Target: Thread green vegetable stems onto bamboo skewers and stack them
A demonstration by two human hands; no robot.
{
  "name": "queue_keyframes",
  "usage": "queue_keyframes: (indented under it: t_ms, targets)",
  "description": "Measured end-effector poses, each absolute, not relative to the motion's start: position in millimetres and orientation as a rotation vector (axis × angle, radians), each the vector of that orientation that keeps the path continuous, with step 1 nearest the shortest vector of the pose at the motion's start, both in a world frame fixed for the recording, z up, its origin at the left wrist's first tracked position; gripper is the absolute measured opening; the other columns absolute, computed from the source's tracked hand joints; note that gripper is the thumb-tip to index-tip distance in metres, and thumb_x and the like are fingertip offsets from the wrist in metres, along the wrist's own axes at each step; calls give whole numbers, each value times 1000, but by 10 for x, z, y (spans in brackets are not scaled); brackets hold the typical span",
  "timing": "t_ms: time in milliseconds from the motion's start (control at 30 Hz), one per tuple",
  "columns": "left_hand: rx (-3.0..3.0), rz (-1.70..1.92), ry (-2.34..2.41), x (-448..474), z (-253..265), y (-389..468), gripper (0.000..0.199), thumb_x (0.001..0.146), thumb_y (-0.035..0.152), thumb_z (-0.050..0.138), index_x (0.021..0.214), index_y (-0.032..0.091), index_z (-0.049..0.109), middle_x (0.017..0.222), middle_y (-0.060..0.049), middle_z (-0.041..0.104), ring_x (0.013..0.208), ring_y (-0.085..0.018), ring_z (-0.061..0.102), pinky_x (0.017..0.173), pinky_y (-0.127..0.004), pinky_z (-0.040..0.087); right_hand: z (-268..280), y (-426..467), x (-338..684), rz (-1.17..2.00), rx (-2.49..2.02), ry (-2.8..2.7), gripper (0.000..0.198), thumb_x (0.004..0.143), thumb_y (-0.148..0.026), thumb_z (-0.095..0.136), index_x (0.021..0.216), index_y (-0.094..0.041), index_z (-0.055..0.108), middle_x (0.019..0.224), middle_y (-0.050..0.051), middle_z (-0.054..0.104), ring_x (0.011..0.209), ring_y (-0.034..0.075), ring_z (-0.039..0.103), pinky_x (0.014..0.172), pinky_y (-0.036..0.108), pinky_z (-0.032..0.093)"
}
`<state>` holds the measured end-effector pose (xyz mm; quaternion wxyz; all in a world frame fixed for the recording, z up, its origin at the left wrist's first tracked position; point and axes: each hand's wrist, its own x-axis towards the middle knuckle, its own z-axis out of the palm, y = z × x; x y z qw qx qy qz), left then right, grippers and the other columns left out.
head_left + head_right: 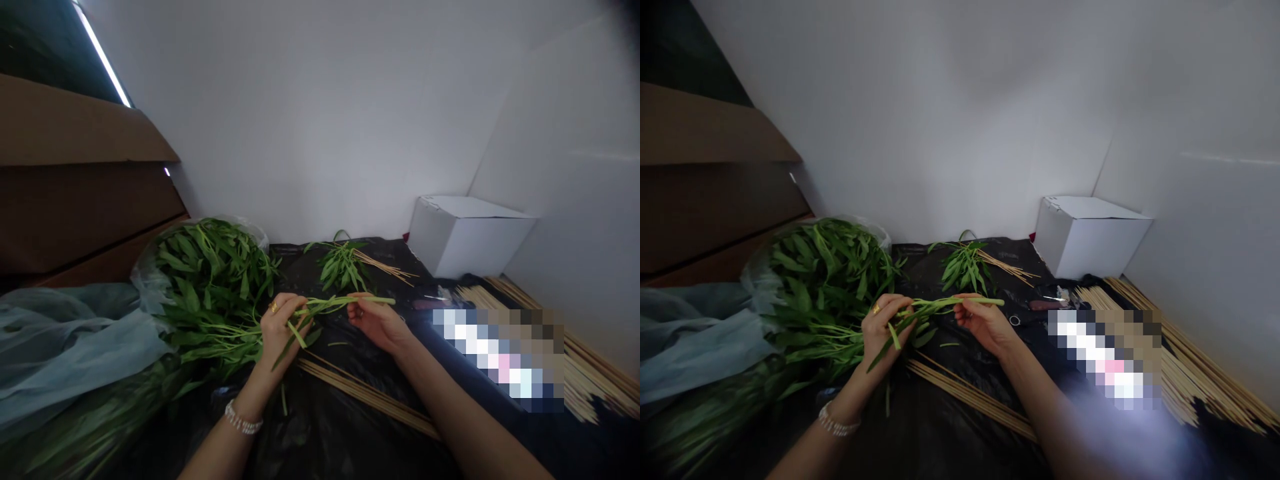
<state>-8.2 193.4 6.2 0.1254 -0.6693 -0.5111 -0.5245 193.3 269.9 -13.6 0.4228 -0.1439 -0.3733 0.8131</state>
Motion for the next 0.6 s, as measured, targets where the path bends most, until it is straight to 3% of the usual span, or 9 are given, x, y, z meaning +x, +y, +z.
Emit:
queue_keyframes:
  t_ms: [133,333,500,600]
  targets:
    - [-1818,-1923,-1695,-43,74,1996,5,74,18,63,75,19,67,78,-1,61,75,-16,58,70,-27,44,-167,2671,1876,2043,-366,-943,31,68,-31,82,94,-16,74,73,1,69,68,10,60,64,21,47]
    - [-949,-2995,-1834,-385,181,2130,5,67,22,61,70,18,60,58,8,48,47,-6,39,44,-19,29,-149,2818,1983,1924,-404,-738,20,67,-32,83,76,-19,71,67,-2,67,63,8,58,60,21,47]
    - [-1071,-3357,-1853,-499,280,2135,14,70,26,65,76,19,55,69,3,58,67,-13,59,64,-26,50,-152,2808,1986,1994,-391,-834,23,70,-37,81,76,-18,71,68,-1,67,62,9,58,59,22,46]
    - [-1411,-3618,-1694,-388,296,2072,18,75,27,69,86,20,57,58,8,47,54,-7,50,57,-20,47,-157,2727,1918,2001,-393,-905,25,69,-39,81,76,-17,72,68,0,67,61,9,56,59,23,44]
